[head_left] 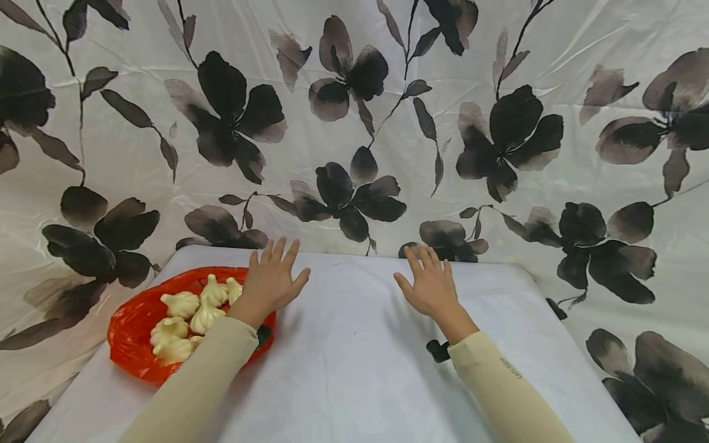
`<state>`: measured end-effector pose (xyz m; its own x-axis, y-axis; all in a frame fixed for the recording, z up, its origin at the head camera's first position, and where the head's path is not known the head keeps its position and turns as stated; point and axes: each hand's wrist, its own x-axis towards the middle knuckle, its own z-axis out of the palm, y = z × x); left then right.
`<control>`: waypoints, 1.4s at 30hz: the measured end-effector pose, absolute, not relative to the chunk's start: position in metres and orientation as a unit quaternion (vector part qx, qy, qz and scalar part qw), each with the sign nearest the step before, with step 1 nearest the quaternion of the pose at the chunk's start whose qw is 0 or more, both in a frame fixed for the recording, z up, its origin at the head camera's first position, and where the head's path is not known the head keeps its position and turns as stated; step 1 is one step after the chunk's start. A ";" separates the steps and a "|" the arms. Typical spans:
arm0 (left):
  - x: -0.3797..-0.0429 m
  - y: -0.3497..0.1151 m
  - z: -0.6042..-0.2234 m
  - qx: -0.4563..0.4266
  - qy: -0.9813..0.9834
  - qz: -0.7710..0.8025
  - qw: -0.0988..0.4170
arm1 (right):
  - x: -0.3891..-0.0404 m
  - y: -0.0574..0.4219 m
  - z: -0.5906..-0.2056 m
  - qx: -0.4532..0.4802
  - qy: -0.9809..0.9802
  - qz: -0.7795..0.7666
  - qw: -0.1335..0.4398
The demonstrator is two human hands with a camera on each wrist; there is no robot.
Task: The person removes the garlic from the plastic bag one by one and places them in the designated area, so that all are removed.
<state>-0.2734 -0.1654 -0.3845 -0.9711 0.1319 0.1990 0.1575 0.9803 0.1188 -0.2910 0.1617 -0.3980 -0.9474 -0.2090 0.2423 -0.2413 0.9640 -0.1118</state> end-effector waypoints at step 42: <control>-0.248 -0.242 -0.368 -0.031 -0.994 -0.077 0.066 | -0.273 0.090 -0.410 0.180 -0.971 0.133 0.086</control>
